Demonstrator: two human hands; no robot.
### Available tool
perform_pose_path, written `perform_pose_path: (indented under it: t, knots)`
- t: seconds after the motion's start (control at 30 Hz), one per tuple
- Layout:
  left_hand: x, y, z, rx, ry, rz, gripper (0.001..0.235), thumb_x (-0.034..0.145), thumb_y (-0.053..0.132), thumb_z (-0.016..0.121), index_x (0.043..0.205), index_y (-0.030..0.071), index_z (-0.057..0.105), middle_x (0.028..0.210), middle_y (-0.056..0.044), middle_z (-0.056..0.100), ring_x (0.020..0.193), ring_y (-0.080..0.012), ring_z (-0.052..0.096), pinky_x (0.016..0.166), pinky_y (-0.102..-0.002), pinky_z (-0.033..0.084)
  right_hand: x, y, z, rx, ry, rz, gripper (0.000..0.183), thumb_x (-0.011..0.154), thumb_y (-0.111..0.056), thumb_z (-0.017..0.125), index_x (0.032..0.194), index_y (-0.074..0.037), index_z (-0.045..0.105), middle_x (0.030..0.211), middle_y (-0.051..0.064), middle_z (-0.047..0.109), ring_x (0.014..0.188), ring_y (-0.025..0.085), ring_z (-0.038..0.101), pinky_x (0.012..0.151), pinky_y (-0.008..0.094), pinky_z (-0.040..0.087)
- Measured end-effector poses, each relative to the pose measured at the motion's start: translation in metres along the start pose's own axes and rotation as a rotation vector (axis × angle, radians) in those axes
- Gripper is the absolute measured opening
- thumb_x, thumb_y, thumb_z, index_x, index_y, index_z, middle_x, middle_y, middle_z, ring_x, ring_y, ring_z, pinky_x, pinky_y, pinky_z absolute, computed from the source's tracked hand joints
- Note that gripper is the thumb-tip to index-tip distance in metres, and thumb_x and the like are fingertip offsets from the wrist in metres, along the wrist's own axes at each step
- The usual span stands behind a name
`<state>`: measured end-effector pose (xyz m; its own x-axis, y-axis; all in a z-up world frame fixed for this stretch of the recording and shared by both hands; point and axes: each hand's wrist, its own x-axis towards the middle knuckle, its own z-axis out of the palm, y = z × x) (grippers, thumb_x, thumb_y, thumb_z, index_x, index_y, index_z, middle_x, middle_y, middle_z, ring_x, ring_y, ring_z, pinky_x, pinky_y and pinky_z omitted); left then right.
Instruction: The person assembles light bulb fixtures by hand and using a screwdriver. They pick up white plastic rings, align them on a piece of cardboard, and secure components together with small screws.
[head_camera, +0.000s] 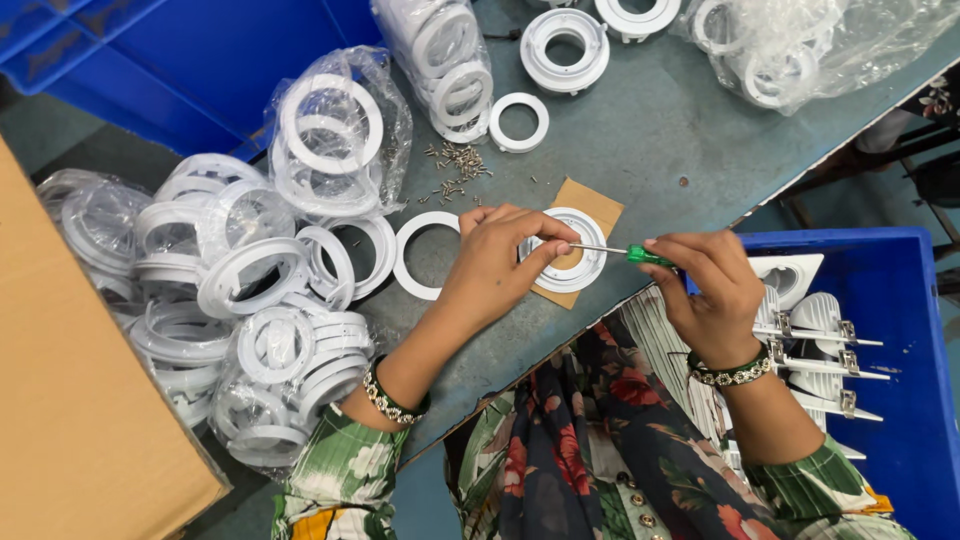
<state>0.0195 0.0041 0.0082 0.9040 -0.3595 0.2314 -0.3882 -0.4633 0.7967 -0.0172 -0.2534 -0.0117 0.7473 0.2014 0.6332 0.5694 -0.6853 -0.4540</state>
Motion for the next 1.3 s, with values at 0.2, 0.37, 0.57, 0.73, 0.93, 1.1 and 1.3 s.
perform_pose_path:
  t: [0.2, 0.37, 0.57, 0.73, 0.93, 1.1, 1.3]
  knots:
    - [-0.001, 0.015, -0.002, -0.030, -0.010, 0.031, 0.043, 0.091, 0.037, 0.073, 0.127, 0.014, 0.067, 0.108, 0.004, 0.076, 0.111, -0.0164, 0.064, 0.110, -0.044, 0.027, -0.019, -0.001, 0.004, 0.104, 0.026, 0.181, 0.022, 0.089, -0.004, 0.082, 0.109, -0.003, 0.071, 0.106, 0.011, 0.074, 0.096, 0.025, 0.070, 0.084, 0.033, 0.054]
    - [-0.003, 0.014, -0.001, 0.140, 0.036, 0.112, 0.048, 0.087, 0.039, 0.077, 0.126, 0.013, 0.066, 0.116, 0.002, 0.072, 0.118, -0.0196, 0.061, 0.110, -0.049, 0.027, -0.040, 0.007, 0.002, 0.167, 0.032, 0.323, 0.021, 0.091, -0.005, 0.080, 0.111, -0.002, 0.073, 0.106, 0.011, 0.074, 0.095, 0.022, 0.070, 0.082, 0.031, 0.055]
    - [-0.012, 0.012, 0.027, 0.440, 0.025, 0.247, 0.033, 0.085, 0.037, 0.080, 0.110, 0.018, 0.070, 0.112, 0.001, 0.067, 0.117, -0.0206, 0.060, 0.108, -0.055, 0.028, -0.071, 0.020, -0.006, 0.123, 0.035, 0.414, 0.021, 0.091, -0.007, 0.080, 0.110, -0.002, 0.073, 0.106, 0.012, 0.073, 0.095, 0.022, 0.071, 0.084, 0.031, 0.055]
    - [-0.015, 0.007, 0.040, 0.544, 0.036, 0.264, 0.033, 0.086, 0.034, 0.081, 0.110, 0.014, 0.069, 0.110, 0.000, 0.066, 0.114, -0.0208, 0.059, 0.109, -0.055, 0.029, -0.079, 0.016, 0.000, 0.094, 0.039, 0.366, 0.021, 0.090, -0.007, 0.080, 0.110, -0.004, 0.074, 0.107, 0.010, 0.070, 0.097, 0.023, 0.070, 0.086, 0.032, 0.055]
    - [-0.015, 0.007, 0.043, 0.552, 0.054, 0.262, 0.026, 0.088, 0.030, 0.080, 0.107, 0.016, 0.069, 0.103, 0.002, 0.065, 0.111, -0.0184, 0.060, 0.109, -0.052, 0.028, -0.075, 0.017, 0.003, 0.097, 0.024, 0.348, 0.023, 0.089, -0.007, 0.081, 0.111, -0.007, 0.075, 0.105, 0.007, 0.067, 0.092, 0.020, 0.068, 0.079, 0.032, 0.054]
    - [-0.014, 0.006, 0.043, 0.532, 0.045, 0.249, 0.026, 0.088, 0.030, 0.080, 0.107, 0.016, 0.069, 0.103, 0.002, 0.065, 0.110, -0.0185, 0.061, 0.109, -0.052, 0.029, -0.074, 0.017, 0.001, 0.103, -0.001, 0.361, 0.024, 0.088, -0.006, 0.082, 0.112, -0.006, 0.076, 0.105, 0.008, 0.067, 0.084, 0.017, 0.066, 0.070, 0.029, 0.051]
    - [-0.015, 0.006, 0.042, 0.532, 0.038, 0.247, 0.027, 0.088, 0.030, 0.080, 0.109, 0.017, 0.070, 0.101, 0.002, 0.064, 0.107, -0.0186, 0.061, 0.109, -0.053, 0.031, -0.071, 0.017, 0.001, 0.108, -0.007, 0.335, 0.025, 0.089, -0.005, 0.082, 0.113, -0.006, 0.075, 0.105, 0.008, 0.066, 0.086, 0.017, 0.067, 0.073, 0.029, 0.052]
